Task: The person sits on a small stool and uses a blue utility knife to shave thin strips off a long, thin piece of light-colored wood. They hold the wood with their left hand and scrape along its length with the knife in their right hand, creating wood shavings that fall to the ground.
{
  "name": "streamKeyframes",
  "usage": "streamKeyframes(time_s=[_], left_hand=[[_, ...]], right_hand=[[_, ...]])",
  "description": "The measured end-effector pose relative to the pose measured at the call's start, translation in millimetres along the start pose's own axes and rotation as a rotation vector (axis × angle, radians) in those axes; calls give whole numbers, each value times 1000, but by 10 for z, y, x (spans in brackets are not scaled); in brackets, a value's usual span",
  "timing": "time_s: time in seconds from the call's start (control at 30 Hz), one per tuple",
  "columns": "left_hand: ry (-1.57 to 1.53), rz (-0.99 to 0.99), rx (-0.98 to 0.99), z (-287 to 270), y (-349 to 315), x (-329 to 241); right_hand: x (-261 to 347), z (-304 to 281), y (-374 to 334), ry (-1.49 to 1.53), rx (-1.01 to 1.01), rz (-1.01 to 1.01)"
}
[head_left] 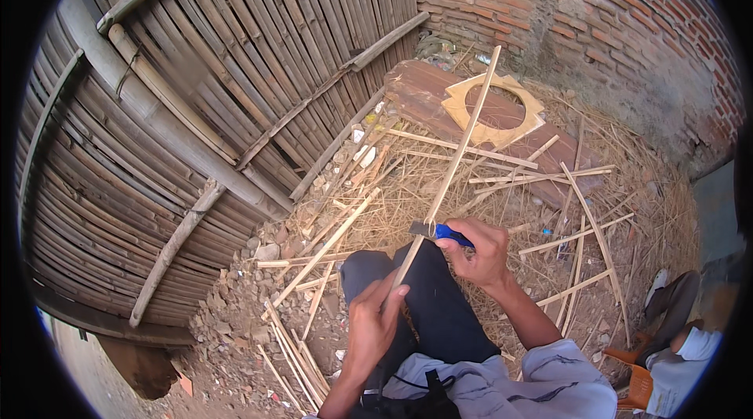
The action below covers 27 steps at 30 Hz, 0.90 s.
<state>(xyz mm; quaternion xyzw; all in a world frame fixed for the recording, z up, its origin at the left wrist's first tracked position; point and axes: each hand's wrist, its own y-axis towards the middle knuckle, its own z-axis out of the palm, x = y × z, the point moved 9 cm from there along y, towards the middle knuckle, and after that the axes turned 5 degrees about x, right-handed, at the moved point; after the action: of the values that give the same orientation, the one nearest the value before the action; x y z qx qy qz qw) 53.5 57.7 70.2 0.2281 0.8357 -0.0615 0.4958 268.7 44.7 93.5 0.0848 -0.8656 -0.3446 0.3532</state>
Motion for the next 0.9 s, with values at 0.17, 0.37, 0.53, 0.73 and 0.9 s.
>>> streamKeyframes(time_s=[0.17,0.37,0.53,0.73,0.9], left_hand=[[21,-22,22,-13,-88,84],[49,-108,74,-96,-344,343],[52,-141,182,-160,-522,640],[-55,-428,167,-456,-689,1427],[-402,-474,257,-290,-455,1230]], right_hand=[[-238,-45,-34,-29,-35,21],[-1000,-287,292,-80,-137,202],[-2829,-1054,247,-147,-456,493],[-3308,-1397,-185,-673,-199,715],[-2508,-1187,-235,-660,-171,579]])
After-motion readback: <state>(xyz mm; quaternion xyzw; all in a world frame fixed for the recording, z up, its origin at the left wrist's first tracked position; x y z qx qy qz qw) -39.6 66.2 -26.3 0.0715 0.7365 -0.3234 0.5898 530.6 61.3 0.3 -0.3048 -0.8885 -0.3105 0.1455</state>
